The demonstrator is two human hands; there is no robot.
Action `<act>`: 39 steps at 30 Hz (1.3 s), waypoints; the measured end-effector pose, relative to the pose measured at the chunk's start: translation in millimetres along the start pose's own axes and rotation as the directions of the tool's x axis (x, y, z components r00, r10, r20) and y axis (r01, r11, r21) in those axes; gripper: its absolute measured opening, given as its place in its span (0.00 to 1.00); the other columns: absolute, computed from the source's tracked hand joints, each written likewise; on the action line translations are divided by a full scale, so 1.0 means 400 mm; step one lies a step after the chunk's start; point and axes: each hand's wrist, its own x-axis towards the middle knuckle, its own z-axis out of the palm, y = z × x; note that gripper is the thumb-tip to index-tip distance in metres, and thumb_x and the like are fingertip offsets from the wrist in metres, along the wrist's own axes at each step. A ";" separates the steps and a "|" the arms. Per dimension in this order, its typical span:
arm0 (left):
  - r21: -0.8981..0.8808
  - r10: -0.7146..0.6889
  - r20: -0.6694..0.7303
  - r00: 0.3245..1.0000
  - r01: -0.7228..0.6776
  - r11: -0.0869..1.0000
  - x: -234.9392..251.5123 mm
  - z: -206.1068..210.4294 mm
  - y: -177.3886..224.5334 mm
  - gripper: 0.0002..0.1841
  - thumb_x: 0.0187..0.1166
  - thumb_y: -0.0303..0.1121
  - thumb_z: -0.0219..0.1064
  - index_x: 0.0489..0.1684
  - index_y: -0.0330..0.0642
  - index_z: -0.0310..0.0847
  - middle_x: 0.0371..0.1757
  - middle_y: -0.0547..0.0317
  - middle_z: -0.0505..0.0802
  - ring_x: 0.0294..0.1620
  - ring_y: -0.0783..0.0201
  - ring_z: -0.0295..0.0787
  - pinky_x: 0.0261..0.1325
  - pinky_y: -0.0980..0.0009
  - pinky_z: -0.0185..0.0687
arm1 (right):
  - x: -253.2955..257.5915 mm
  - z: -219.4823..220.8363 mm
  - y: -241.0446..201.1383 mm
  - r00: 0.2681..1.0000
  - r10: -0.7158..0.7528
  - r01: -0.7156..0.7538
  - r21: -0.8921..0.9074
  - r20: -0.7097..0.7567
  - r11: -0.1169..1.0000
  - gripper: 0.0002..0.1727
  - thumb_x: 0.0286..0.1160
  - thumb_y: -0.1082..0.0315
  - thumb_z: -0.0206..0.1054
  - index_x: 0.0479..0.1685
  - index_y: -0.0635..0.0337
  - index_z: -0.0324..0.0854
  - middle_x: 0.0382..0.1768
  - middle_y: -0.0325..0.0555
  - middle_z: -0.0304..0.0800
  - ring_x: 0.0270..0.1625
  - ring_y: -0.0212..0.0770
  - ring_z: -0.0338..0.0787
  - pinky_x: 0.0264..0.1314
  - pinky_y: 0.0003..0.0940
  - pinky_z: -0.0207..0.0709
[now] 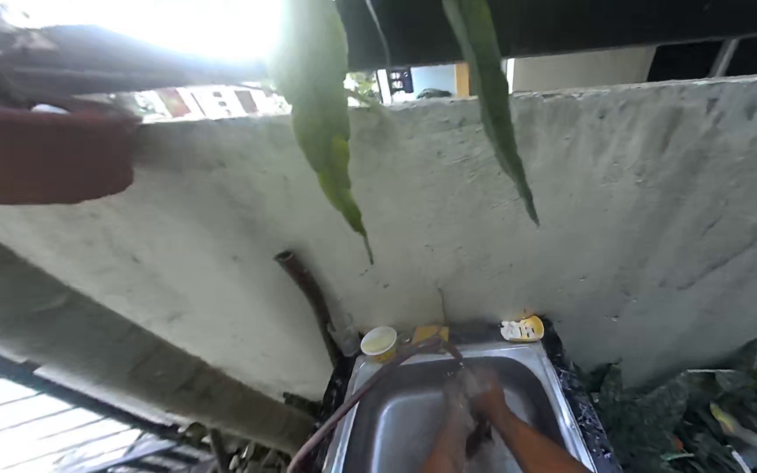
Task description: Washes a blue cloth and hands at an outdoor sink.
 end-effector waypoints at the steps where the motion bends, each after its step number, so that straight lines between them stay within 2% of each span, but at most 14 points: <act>1: 0.064 -0.015 -0.053 0.998 0.019 0.998 0.007 0.009 -0.001 0.22 0.95 0.41 0.47 0.61 0.30 0.79 0.51 0.39 0.88 0.49 0.49 0.84 0.52 0.48 0.81 | 0.014 -0.007 0.006 0.998 0.049 -0.046 -0.081 0.039 0.996 0.25 0.86 0.52 0.58 0.58 0.67 0.88 0.59 0.63 0.91 0.69 0.57 0.87 0.77 0.55 0.75; 5: 0.068 0.115 -0.044 0.992 -0.111 0.991 -0.027 -0.050 -0.007 0.23 0.95 0.37 0.42 0.68 0.28 0.75 0.61 0.40 0.87 0.59 0.55 0.83 0.63 0.57 0.80 | -0.043 0.025 -0.043 0.985 -0.070 0.086 -0.098 0.158 0.991 0.29 0.84 0.47 0.56 0.59 0.66 0.88 0.58 0.62 0.92 0.69 0.57 0.88 0.77 0.56 0.74; 7: 0.000 -0.060 -0.054 0.997 0.060 0.998 -0.117 -0.047 0.063 0.23 0.97 0.40 0.38 0.76 0.35 0.70 0.68 0.45 0.84 0.67 0.59 0.80 0.73 0.61 0.73 | -0.048 0.031 -0.052 0.975 -0.130 0.143 -0.059 0.178 0.988 0.27 0.87 0.52 0.56 0.61 0.67 0.88 0.60 0.63 0.92 0.69 0.57 0.88 0.79 0.55 0.74; 9: 0.063 -0.080 -0.067 0.995 0.084 0.994 -0.053 -0.046 0.049 0.20 0.95 0.42 0.46 0.63 0.35 0.78 0.52 0.44 0.88 0.49 0.54 0.85 0.52 0.54 0.82 | 0.020 0.008 -0.029 0.981 0.009 0.009 -0.092 0.195 0.996 0.27 0.89 0.51 0.55 0.60 0.67 0.87 0.63 0.63 0.89 0.72 0.58 0.85 0.79 0.56 0.73; 11: 0.403 -0.071 0.212 0.975 -0.021 0.915 -0.003 -0.095 0.065 0.22 0.89 0.28 0.50 0.81 0.41 0.68 0.65 0.42 0.86 0.62 0.52 0.84 0.64 0.52 0.81 | 0.100 -0.035 0.009 0.938 0.041 0.013 -0.154 0.343 0.988 0.28 0.90 0.51 0.54 0.68 0.70 0.81 0.74 0.66 0.78 0.80 0.61 0.75 0.85 0.58 0.64; 14: 0.761 -0.163 0.431 0.888 -0.260 0.594 0.039 -0.130 0.102 0.50 0.69 0.26 0.72 0.96 0.50 0.45 0.82 0.42 0.77 0.80 0.48 0.77 0.79 0.44 0.74 | 0.145 -0.077 0.017 0.852 0.036 0.101 -0.233 0.522 0.967 0.30 0.93 0.48 0.52 0.59 0.72 0.83 0.58 0.69 0.86 0.64 0.62 0.84 0.72 0.64 0.71; 18: 0.622 0.045 0.406 0.913 -0.312 0.718 0.054 -0.117 0.148 0.20 0.81 0.38 0.70 0.64 0.34 0.82 0.59 0.44 0.91 0.60 0.55 0.87 0.69 0.53 0.79 | 0.152 -0.107 0.033 0.870 0.017 0.025 -0.078 0.493 0.997 0.31 0.87 0.42 0.58 0.51 0.68 0.85 0.46 0.59 0.89 0.50 0.51 0.88 0.61 0.57 0.78; 21: 0.163 0.208 0.254 0.945 -0.254 0.953 0.064 -0.130 0.151 0.13 0.80 0.25 0.63 0.59 0.28 0.79 0.50 0.47 0.90 0.50 0.61 0.87 0.58 0.61 0.84 | 0.125 -0.148 0.094 0.834 0.026 -0.015 -0.025 0.551 1.000 0.26 0.78 0.48 0.71 0.52 0.67 0.87 0.47 0.57 0.91 0.52 0.49 0.89 0.65 0.56 0.79; 24: -0.213 0.190 0.085 0.978 -0.169 0.962 0.075 -0.128 0.139 0.16 0.85 0.24 0.55 0.69 0.36 0.70 0.54 0.48 0.87 0.51 0.59 0.86 0.55 0.58 0.85 | 0.099 -0.158 0.141 0.857 -0.028 -0.007 0.065 0.515 0.998 0.15 0.78 0.61 0.72 0.48 0.66 0.85 0.49 0.51 0.87 0.52 0.41 0.83 0.61 0.47 0.75; 26: -0.183 0.126 0.025 0.992 -0.119 0.976 0.101 -0.103 0.081 0.20 0.88 0.30 0.58 0.76 0.37 0.69 0.62 0.43 0.86 0.60 0.54 0.85 0.61 0.54 0.83 | 0.062 -0.128 0.089 0.922 -0.077 -0.019 0.242 0.379 0.970 0.16 0.79 0.69 0.64 0.60 0.68 0.84 0.62 0.55 0.87 0.64 0.42 0.85 0.71 0.43 0.77; 29: -0.014 0.153 -0.092 0.984 -0.155 0.988 0.062 -0.023 0.016 0.19 0.93 0.37 0.52 0.66 0.29 0.77 0.56 0.40 0.88 0.53 0.55 0.85 0.54 0.57 0.83 | 0.004 -0.034 -0.034 0.985 -0.118 0.075 0.301 0.127 0.951 0.12 0.82 0.68 0.63 0.43 0.70 0.85 0.42 0.52 0.88 0.47 0.38 0.85 0.57 0.38 0.78; 32: 0.178 -0.059 -0.043 0.997 0.066 0.982 -0.079 0.003 0.139 0.21 0.97 0.32 0.40 0.78 0.27 0.68 0.74 0.38 0.80 0.69 0.52 0.77 0.74 0.57 0.70 | -0.014 0.015 -0.083 0.986 -0.164 0.162 0.136 0.008 0.977 0.17 0.82 0.63 0.60 0.29 0.68 0.81 0.31 0.51 0.82 0.39 0.42 0.82 0.49 0.42 0.75; 34: 0.097 0.164 -0.002 0.986 -0.163 0.982 0.002 -0.011 0.047 0.20 0.95 0.37 0.46 0.59 0.27 0.79 0.49 0.38 0.88 0.47 0.52 0.86 0.50 0.56 0.83 | 0.011 0.004 -0.074 0.992 -0.122 0.122 0.010 -0.038 0.992 0.20 0.84 0.62 0.60 0.38 0.73 0.87 0.39 0.62 0.91 0.48 0.52 0.90 0.59 0.49 0.80; 39: 0.131 -0.159 0.294 0.942 0.126 0.983 -0.007 -0.035 0.085 0.13 0.88 0.38 0.54 0.53 0.40 0.80 0.42 0.51 0.89 0.43 0.58 0.87 0.48 0.57 0.84 | 0.123 -0.072 -0.034 0.978 0.071 -0.024 -0.231 0.196 0.973 0.22 0.92 0.59 0.51 0.47 0.72 0.83 0.48 0.64 0.88 0.56 0.56 0.88 0.65 0.54 0.76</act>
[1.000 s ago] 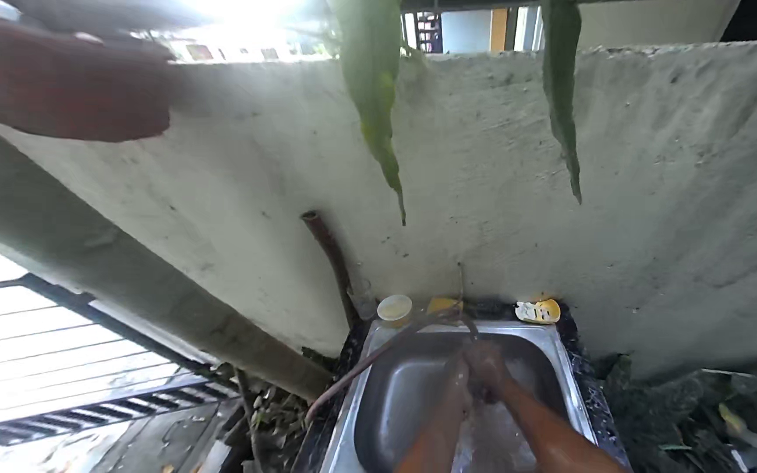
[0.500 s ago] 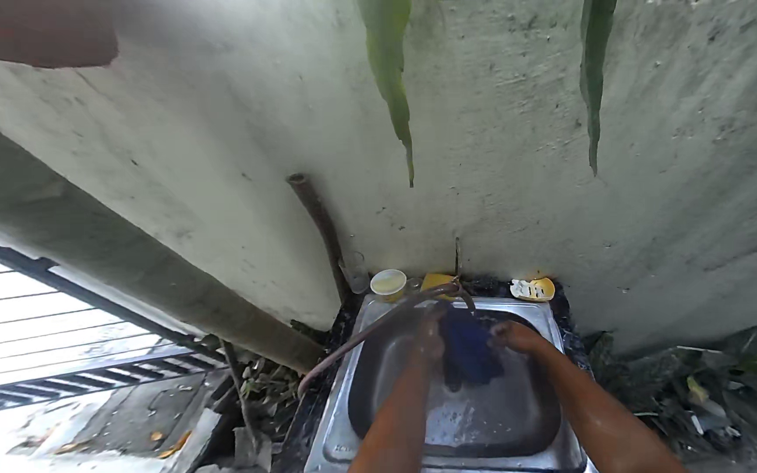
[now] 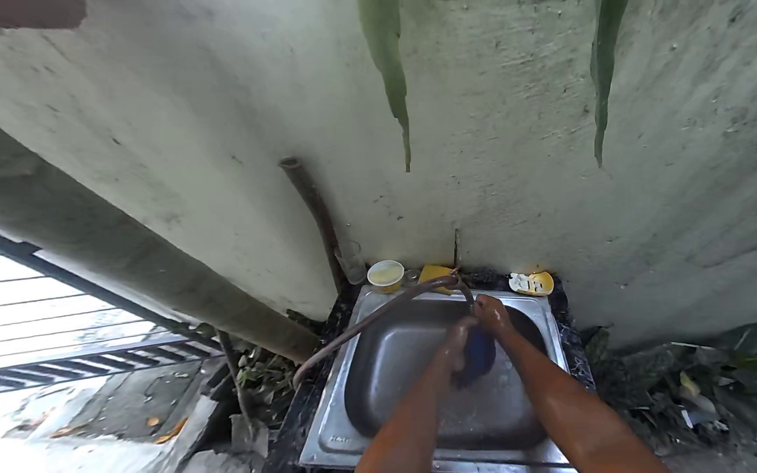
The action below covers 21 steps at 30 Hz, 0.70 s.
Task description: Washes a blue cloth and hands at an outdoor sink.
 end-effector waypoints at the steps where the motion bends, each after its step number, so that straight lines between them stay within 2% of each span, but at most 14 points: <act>1: 0.160 0.002 0.071 0.997 -0.013 0.987 -0.004 -0.015 0.009 0.14 0.85 0.36 0.59 0.59 0.38 0.80 0.48 0.50 0.89 0.48 0.59 0.87 0.54 0.58 0.84 | 0.017 0.000 0.011 0.999 -0.006 0.004 0.042 0.041 0.999 0.23 0.93 0.57 0.51 0.47 0.72 0.83 0.48 0.63 0.88 0.55 0.55 0.87 0.64 0.54 0.76; 3: 0.462 0.029 0.105 0.994 -0.075 0.884 0.006 -0.047 0.032 0.24 0.84 0.42 0.67 0.72 0.35 0.77 0.64 0.44 0.88 0.65 0.55 0.85 0.71 0.53 0.78 | 0.024 0.024 0.040 0.997 -0.041 0.020 0.277 0.071 0.961 0.24 0.94 0.57 0.49 0.54 0.71 0.83 0.49 0.59 0.88 0.52 0.48 0.86 0.63 0.48 0.77; 5: 0.487 0.167 0.028 0.985 -0.160 0.859 0.015 -0.082 0.057 0.23 0.86 0.44 0.65 0.68 0.33 0.80 0.64 0.41 0.89 0.66 0.54 0.85 0.73 0.52 0.77 | 0.002 0.038 0.060 0.987 -0.098 0.028 0.458 0.130 0.888 0.24 0.94 0.57 0.51 0.68 0.69 0.81 0.60 0.58 0.88 0.61 0.44 0.86 0.70 0.45 0.77; 8: 0.206 0.289 -0.118 0.950 -0.261 0.943 0.011 -0.129 0.066 0.19 0.90 0.37 0.58 0.68 0.32 0.79 0.64 0.42 0.88 0.64 0.56 0.85 0.70 0.56 0.79 | -0.018 0.032 0.110 0.929 -0.165 0.037 0.361 0.331 0.932 0.22 0.77 0.61 0.72 0.64 0.67 0.83 0.56 0.57 0.90 0.57 0.45 0.89 0.68 0.48 0.80; 10: -0.110 0.288 -0.248 0.925 -0.322 0.940 0.026 -0.145 0.039 0.18 0.91 0.33 0.55 0.71 0.32 0.73 0.61 0.44 0.88 0.59 0.57 0.86 0.64 0.58 0.82 | -0.005 0.033 0.155 0.903 -0.121 0.049 0.180 0.413 0.982 0.20 0.75 0.60 0.75 0.58 0.65 0.87 0.55 0.58 0.91 0.59 0.50 0.89 0.70 0.55 0.78; 12: -0.308 0.201 -0.352 0.914 -0.316 0.897 0.059 -0.146 0.022 0.16 0.91 0.32 0.54 0.72 0.35 0.70 0.53 0.47 0.89 0.50 0.58 0.87 0.55 0.59 0.85 | -0.010 0.036 0.157 0.932 -0.171 0.094 0.244 0.318 0.965 0.17 0.74 0.64 0.74 0.56 0.66 0.87 0.67 0.56 0.85 0.70 0.48 0.82 0.76 0.51 0.73; 13: -0.330 0.129 -0.397 0.908 -0.273 0.904 0.072 -0.134 0.014 0.15 0.91 0.32 0.56 0.70 0.36 0.71 0.49 0.48 0.89 0.46 0.59 0.87 0.51 0.59 0.84 | -0.019 0.037 0.131 0.948 -0.214 0.133 0.315 0.237 0.940 0.18 0.73 0.67 0.72 0.60 0.67 0.87 0.76 0.55 0.80 0.78 0.46 0.78 0.83 0.47 0.69; 14: -0.324 0.070 -0.435 0.898 -0.229 0.918 0.081 -0.118 -0.005 0.15 0.90 0.33 0.57 0.67 0.34 0.74 0.48 0.46 0.89 0.45 0.57 0.86 0.49 0.57 0.83 | -0.034 0.049 0.098 0.960 -0.246 0.178 0.386 0.134 0.905 0.21 0.73 0.69 0.70 0.65 0.66 0.85 0.77 0.54 0.79 0.79 0.44 0.78 0.83 0.44 0.70; 15: -0.309 0.052 -0.445 0.894 -0.208 0.928 0.081 -0.101 -0.030 0.16 0.90 0.35 0.58 0.65 0.31 0.76 0.50 0.42 0.89 0.47 0.53 0.86 0.50 0.53 0.83 | -0.053 0.070 0.057 0.966 -0.259 0.225 0.444 0.017 0.867 0.20 0.73 0.70 0.69 0.64 0.66 0.86 0.70 0.54 0.85 0.72 0.42 0.83 0.78 0.41 0.75; 17: -0.180 0.110 -0.417 0.902 -0.200 0.963 0.027 -0.050 -0.039 0.19 0.94 0.37 0.47 0.64 0.30 0.74 0.52 0.41 0.86 0.48 0.56 0.84 0.47 0.59 0.83 | -0.100 0.107 -0.037 0.958 -0.236 0.286 0.486 -0.163 0.826 0.12 0.76 0.69 0.70 0.48 0.70 0.90 0.50 0.54 0.93 0.55 0.38 0.89 0.64 0.37 0.81; 18: -0.077 0.060 -0.371 0.927 -0.095 0.993 -0.036 -0.024 0.005 0.22 0.97 0.37 0.39 0.73 0.32 0.71 0.63 0.44 0.84 0.59 0.59 0.82 0.59 0.64 0.80 | -0.117 0.122 -0.074 0.953 -0.213 0.292 0.475 -0.214 0.830 0.12 0.78 0.67 0.69 0.38 0.70 0.89 0.39 0.51 0.91 0.45 0.35 0.88 0.55 0.35 0.81; 19: 0.007 -0.007 -0.339 0.941 0.010 1.000 -0.072 -0.006 0.047 0.24 0.98 0.37 0.35 0.83 0.33 0.64 0.78 0.43 0.78 0.75 0.57 0.75 0.77 0.63 0.69 | -0.128 0.129 -0.098 0.950 -0.190 0.285 0.445 -0.246 0.849 0.15 0.80 0.65 0.66 0.32 0.71 0.87 0.34 0.51 0.89 0.41 0.36 0.85 0.52 0.36 0.78; 20: 0.114 0.051 -0.372 0.927 -0.009 0.993 -0.052 0.002 0.036 0.24 0.98 0.36 0.38 0.83 0.29 0.65 0.80 0.37 0.78 0.79 0.50 0.75 0.80 0.57 0.67 | -0.128 0.125 -0.109 0.952 -0.162 0.256 0.384 -0.260 0.887 0.18 0.82 0.63 0.64 0.30 0.70 0.86 0.32 0.51 0.88 0.40 0.38 0.85 0.51 0.39 0.78; 21: 0.241 0.220 -0.416 0.882 -0.126 0.962 0.007 -0.002 -0.020 0.24 0.97 0.36 0.43 0.76 0.24 0.72 0.72 0.30 0.83 0.72 0.43 0.82 0.74 0.53 0.77 | -0.120 0.111 -0.109 0.959 -0.129 0.206 0.307 -0.253 0.929 0.18 0.84 0.64 0.62 0.35 0.73 0.87 0.37 0.57 0.90 0.45 0.45 0.88 0.57 0.44 0.79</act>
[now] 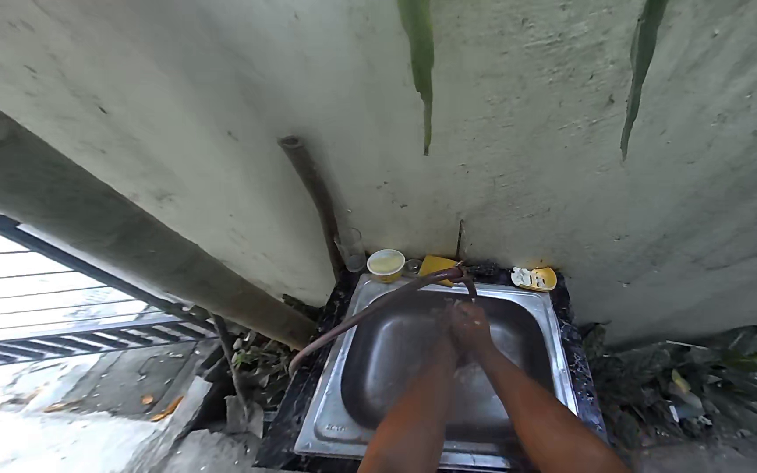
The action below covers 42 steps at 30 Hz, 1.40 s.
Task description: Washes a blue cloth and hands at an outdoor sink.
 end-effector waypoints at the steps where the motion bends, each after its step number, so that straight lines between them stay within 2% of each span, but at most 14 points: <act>1: -0.022 0.040 0.024 0.999 -0.039 0.999 0.036 0.017 -0.033 0.24 0.96 0.37 0.45 0.74 0.24 0.72 0.70 0.30 0.84 0.69 0.43 0.82 0.71 0.51 0.78 | 0.022 -0.017 0.008 0.999 0.046 -0.044 -0.098 0.014 0.994 0.19 0.84 0.64 0.61 0.44 0.74 0.89 0.45 0.63 0.92 0.55 0.52 0.91 0.66 0.49 0.79; 5: -0.138 -0.109 0.073 0.991 0.119 0.983 0.032 0.046 -0.012 0.21 0.95 0.40 0.50 0.63 0.30 0.81 0.59 0.37 0.88 0.60 0.47 0.85 0.64 0.47 0.79 | 0.072 -0.038 0.070 0.979 0.203 -0.206 -0.161 -0.030 0.965 0.17 0.84 0.60 0.62 0.40 0.68 0.87 0.41 0.58 0.90 0.50 0.52 0.89 0.60 0.52 0.78; 9: -0.096 0.031 0.096 0.995 -0.022 0.995 0.041 -0.014 -0.039 0.21 0.95 0.37 0.48 0.69 0.26 0.76 0.64 0.36 0.86 0.63 0.53 0.82 0.69 0.57 0.77 | -0.023 0.018 0.026 0.997 -0.081 0.078 -0.123 -0.018 0.989 0.18 0.80 0.64 0.61 0.41 0.71 0.91 0.43 0.62 0.95 0.52 0.55 0.94 0.63 0.53 0.83; 14: -0.106 -0.048 0.087 0.995 0.057 0.993 0.029 0.034 0.019 0.20 0.94 0.39 0.51 0.57 0.29 0.83 0.54 0.39 0.89 0.56 0.49 0.85 0.61 0.49 0.79 | 0.069 -0.043 0.042 0.976 0.206 -0.214 -0.132 -0.071 0.968 0.15 0.83 0.63 0.62 0.42 0.70 0.86 0.43 0.60 0.90 0.52 0.52 0.89 0.61 0.52 0.77; 18: -0.054 0.090 0.067 0.994 -0.086 0.995 0.054 0.001 -0.002 0.20 0.94 0.34 0.49 0.62 0.23 0.80 0.58 0.35 0.88 0.59 0.53 0.84 0.67 0.58 0.77 | -0.027 0.013 0.008 0.983 -0.129 0.109 -0.153 -0.128 0.982 0.18 0.79 0.65 0.62 0.37 0.74 0.90 0.40 0.64 0.94 0.50 0.58 0.95 0.60 0.54 0.83; 21: -0.099 -0.032 0.095 0.995 0.042 0.994 0.038 -0.003 0.004 0.23 0.94 0.44 0.52 0.63 0.30 0.81 0.60 0.38 0.88 0.62 0.49 0.84 0.66 0.49 0.78 | 0.039 -0.037 0.066 0.995 0.099 -0.098 -0.210 -0.004 0.973 0.20 0.87 0.61 0.60 0.48 0.73 0.88 0.50 0.65 0.92 0.60 0.57 0.90 0.70 0.52 0.77; 25: 0.269 -0.039 0.285 0.958 -0.041 0.962 0.078 -0.144 0.008 0.23 0.91 0.42 0.57 0.77 0.36 0.74 0.70 0.38 0.85 0.70 0.48 0.82 0.73 0.48 0.76 | 0.123 -0.156 0.151 0.933 0.305 -0.256 -0.247 0.188 0.935 0.28 0.90 0.49 0.55 0.53 0.70 0.86 0.59 0.65 0.87 0.65 0.58 0.85 0.73 0.58 0.72; 29: 0.748 -0.151 0.381 0.912 -0.208 0.631 0.081 -0.180 0.015 0.43 0.75 0.40 0.75 0.89 0.35 0.57 0.80 0.35 0.76 0.79 0.41 0.76 0.79 0.42 0.71 | 0.149 -0.185 0.157 0.863 0.240 -0.114 -0.291 0.444 0.950 0.30 0.89 0.44 0.56 0.52 0.68 0.84 0.48 0.61 0.87 0.52 0.53 0.85 0.62 0.57 0.75; 31: 0.591 0.013 0.536 0.844 -0.386 0.708 0.089 -0.131 0.031 0.50 0.70 0.37 0.80 0.93 0.38 0.50 0.89 0.37 0.67 0.89 0.45 0.63 0.90 0.48 0.59 | 0.154 -0.167 0.123 0.833 0.138 -0.043 -0.186 0.536 0.982 0.25 0.83 0.47 0.66 0.48 0.66 0.83 0.39 0.51 0.84 0.42 0.43 0.82 0.54 0.50 0.76; 34: 0.501 0.093 0.585 0.806 -0.449 0.740 0.099 -0.092 0.075 0.26 0.78 0.44 0.73 0.69 0.37 0.79 0.61 0.42 0.89 0.63 0.51 0.87 0.71 0.48 0.78 | 0.153 -0.168 0.086 0.804 0.108 -0.084 -0.067 0.585 0.994 0.19 0.76 0.55 0.74 0.49 0.64 0.83 0.39 0.46 0.86 0.42 0.37 0.84 0.54 0.43 0.79; 36: 0.376 0.109 0.573 0.813 -0.379 0.846 0.110 -0.107 0.069 0.24 0.81 0.49 0.70 0.61 0.37 0.84 0.55 0.49 0.92 0.57 0.58 0.88 0.67 0.54 0.80 | 0.147 -0.190 0.119 0.798 0.125 -0.157 0.003 0.589 0.988 0.20 0.71 0.57 0.77 0.52 0.63 0.84 0.42 0.47 0.89 0.44 0.38 0.87 0.56 0.43 0.82; 38: 0.053 0.151 0.446 0.882 -0.194 0.980 0.100 -0.122 0.062 0.20 0.83 0.35 0.67 0.67 0.30 0.79 0.62 0.44 0.89 0.63 0.58 0.85 0.72 0.57 0.78 | 0.131 -0.213 0.153 0.799 0.168 -0.213 0.011 0.578 0.977 0.17 0.73 0.62 0.75 0.53 0.64 0.85 0.39 0.45 0.89 0.39 0.35 0.86 0.49 0.40 0.82; 40: -0.269 0.092 0.229 0.969 -0.028 0.963 0.099 -0.106 0.044 0.19 0.88 0.33 0.60 0.72 0.32 0.75 0.65 0.43 0.87 0.65 0.56 0.84 0.70 0.56 0.80 | 0.108 -0.208 0.196 0.841 0.192 -0.240 0.032 0.506 0.970 0.14 0.79 0.62 0.70 0.49 0.66 0.83 0.34 0.43 0.85 0.33 0.33 0.81 0.41 0.34 0.78; 42: -0.335 -0.035 0.119 0.992 0.073 0.940 0.113 -0.070 0.028 0.20 0.90 0.38 0.59 0.73 0.35 0.75 0.64 0.42 0.87 0.64 0.52 0.84 0.66 0.51 0.80 | 0.090 -0.182 0.178 0.884 0.156 -0.233 0.126 0.440 0.964 0.13 0.82 0.65 0.66 0.49 0.69 0.80 0.43 0.50 0.83 0.44 0.39 0.83 0.52 0.40 0.80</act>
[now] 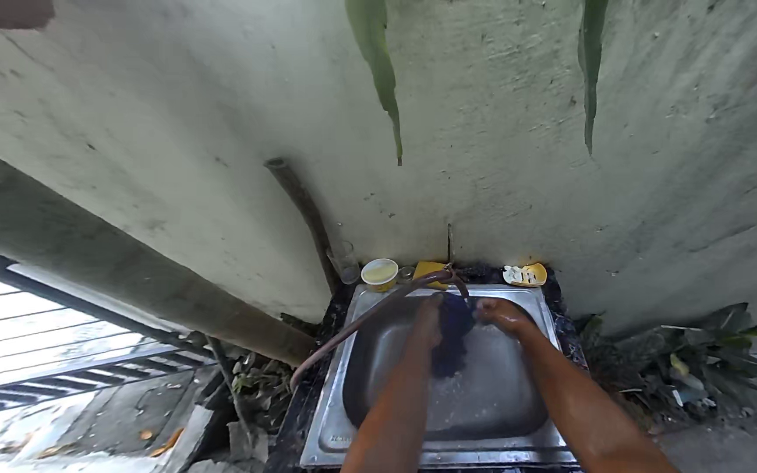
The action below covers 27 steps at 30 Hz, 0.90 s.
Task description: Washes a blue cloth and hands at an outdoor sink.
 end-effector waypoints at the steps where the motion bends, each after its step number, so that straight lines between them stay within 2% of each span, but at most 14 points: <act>1: 0.010 -0.020 0.001 1.000 0.020 1.000 0.000 0.013 -0.018 0.19 0.90 0.37 0.58 0.73 0.35 0.74 0.63 0.41 0.87 0.63 0.51 0.84 0.66 0.50 0.80 | 0.003 0.028 -0.017 0.999 -0.039 0.039 0.007 -0.031 0.999 0.11 0.81 0.66 0.64 0.48 0.67 0.79 0.42 0.49 0.82 0.43 0.38 0.82 0.51 0.40 0.80; 4: 0.067 0.006 0.210 0.978 -0.021 0.998 -0.021 0.038 -0.047 0.14 0.85 0.27 0.54 0.65 0.36 0.75 0.53 0.49 0.89 0.52 0.59 0.86 0.56 0.58 0.83 | 0.020 0.068 -0.091 0.986 -0.073 0.058 -0.103 -0.148 0.993 0.14 0.84 0.62 0.62 0.50 0.66 0.82 0.41 0.50 0.84 0.43 0.42 0.82 0.54 0.44 0.77; 6: 0.343 -0.043 0.377 0.925 -0.097 0.935 -0.025 0.036 -0.027 0.21 0.79 0.25 0.63 0.71 0.35 0.75 0.62 0.47 0.88 0.61 0.59 0.84 0.66 0.58 0.80 | 0.035 0.055 -0.079 0.965 -0.085 0.072 -0.061 -0.249 0.996 0.15 0.87 0.63 0.60 0.53 0.68 0.83 0.45 0.53 0.87 0.48 0.43 0.85 0.59 0.45 0.79; 8: 0.597 -0.055 0.361 0.931 -0.186 0.780 -0.018 0.057 0.000 0.19 0.82 0.37 0.68 0.67 0.37 0.81 0.60 0.47 0.90 0.62 0.57 0.87 0.69 0.54 0.80 | 0.032 0.058 -0.014 0.954 -0.067 0.114 0.149 -0.291 0.982 0.21 0.92 0.60 0.54 0.67 0.68 0.78 0.57 0.56 0.88 0.57 0.43 0.87 0.65 0.42 0.80; 9: 0.616 -0.016 0.309 0.951 -0.187 0.765 -0.012 0.066 0.009 0.19 0.84 0.39 0.66 0.66 0.36 0.81 0.59 0.44 0.90 0.61 0.54 0.87 0.69 0.51 0.79 | 0.022 0.072 0.024 0.969 -0.039 0.099 0.240 -0.243 0.966 0.26 0.93 0.57 0.53 0.79 0.66 0.71 0.67 0.58 0.85 0.65 0.45 0.86 0.69 0.44 0.80; 11: 0.548 0.072 0.212 0.975 -0.179 0.817 -0.001 0.074 0.033 0.19 0.87 0.36 0.61 0.70 0.35 0.78 0.61 0.42 0.89 0.63 0.53 0.85 0.69 0.51 0.79 | -0.006 0.110 0.083 0.996 0.023 0.002 0.275 -0.090 0.962 0.31 0.87 0.58 0.61 0.84 0.65 0.66 0.73 0.59 0.81 0.70 0.48 0.84 0.74 0.47 0.78; 12: 0.495 0.083 0.193 0.978 -0.170 0.852 0.001 0.070 0.045 0.20 0.87 0.33 0.59 0.74 0.35 0.73 0.65 0.41 0.87 0.65 0.53 0.84 0.70 0.53 0.78 | -0.015 0.126 0.105 0.996 0.074 -0.060 0.243 -0.049 0.968 0.29 0.81 0.62 0.68 0.77 0.68 0.72 0.67 0.59 0.85 0.66 0.47 0.86 0.72 0.46 0.79; 14: 0.333 0.079 0.135 0.988 -0.121 0.935 0.007 0.045 0.041 0.25 0.83 0.27 0.62 0.80 0.36 0.65 0.66 0.41 0.85 0.64 0.53 0.85 0.66 0.55 0.82 | -0.025 0.132 0.134 0.987 0.151 -0.138 0.187 -0.060 0.973 0.21 0.78 0.66 0.72 0.66 0.68 0.81 0.59 0.56 0.90 0.61 0.44 0.89 0.69 0.45 0.80; 17: 0.198 0.059 0.023 0.998 -0.063 0.978 0.026 -0.007 -0.005 0.36 0.81 0.21 0.58 0.92 0.45 0.50 0.79 0.37 0.76 0.72 0.46 0.80 0.67 0.48 0.81 | -0.044 0.122 0.125 0.960 0.111 0.007 0.418 -0.258 0.908 0.23 0.78 0.73 0.69 0.73 0.67 0.78 0.65 0.58 0.87 0.64 0.45 0.87 0.68 0.44 0.81; 18: 0.183 0.041 -0.023 0.999 -0.036 0.982 0.025 -0.007 -0.031 0.31 0.83 0.22 0.56 0.89 0.44 0.57 0.79 0.37 0.76 0.73 0.45 0.78 0.68 0.45 0.78 | -0.042 0.126 0.110 0.950 0.056 0.100 0.471 -0.307 0.877 0.25 0.77 0.75 0.67 0.75 0.67 0.77 0.66 0.57 0.86 0.64 0.45 0.87 0.67 0.43 0.83; 20: 0.108 -0.033 -0.129 0.991 0.047 0.993 0.010 0.022 -0.096 0.18 0.90 0.33 0.57 0.70 0.34 0.78 0.62 0.38 0.87 0.60 0.47 0.84 0.62 0.46 0.80 | -0.038 0.169 0.057 0.918 -0.034 0.224 0.445 -0.395 0.867 0.19 0.73 0.73 0.69 0.62 0.70 0.82 0.55 0.54 0.90 0.56 0.40 0.89 0.62 0.39 0.83; 22: 0.108 -0.065 -0.177 0.982 0.085 0.991 -0.013 0.062 -0.119 0.22 0.93 0.42 0.54 0.57 0.27 0.81 0.53 0.36 0.89 0.52 0.48 0.85 0.57 0.50 0.81 | -0.039 0.220 -0.024 0.891 -0.062 0.214 0.296 -0.449 0.931 0.13 0.74 0.66 0.73 0.46 0.70 0.86 0.39 0.48 0.89 0.42 0.34 0.85 0.52 0.35 0.81; 24: 0.292 -0.010 -0.150 0.989 0.054 0.955 -0.038 0.072 -0.103 0.25 0.96 0.41 0.48 0.63 0.23 0.80 0.63 0.30 0.87 0.64 0.44 0.84 0.70 0.49 0.76 | -0.048 0.248 -0.083 0.874 -0.064 0.149 0.140 -0.483 0.979 0.15 0.81 0.63 0.69 0.39 0.69 0.87 0.31 0.47 0.87 0.34 0.33 0.83 0.45 0.34 0.79; 27: 0.275 -0.017 -0.103 0.995 0.045 0.961 -0.054 0.095 -0.075 0.22 0.95 0.39 0.49 0.63 0.27 0.80 0.62 0.33 0.87 0.62 0.44 0.85 0.66 0.47 0.79 | -0.025 0.214 -0.121 0.862 -0.003 -0.032 -0.059 -0.506 0.998 0.19 0.86 0.59 0.63 0.47 0.69 0.88 0.42 0.59 0.91 0.49 0.49 0.90 0.60 0.48 0.80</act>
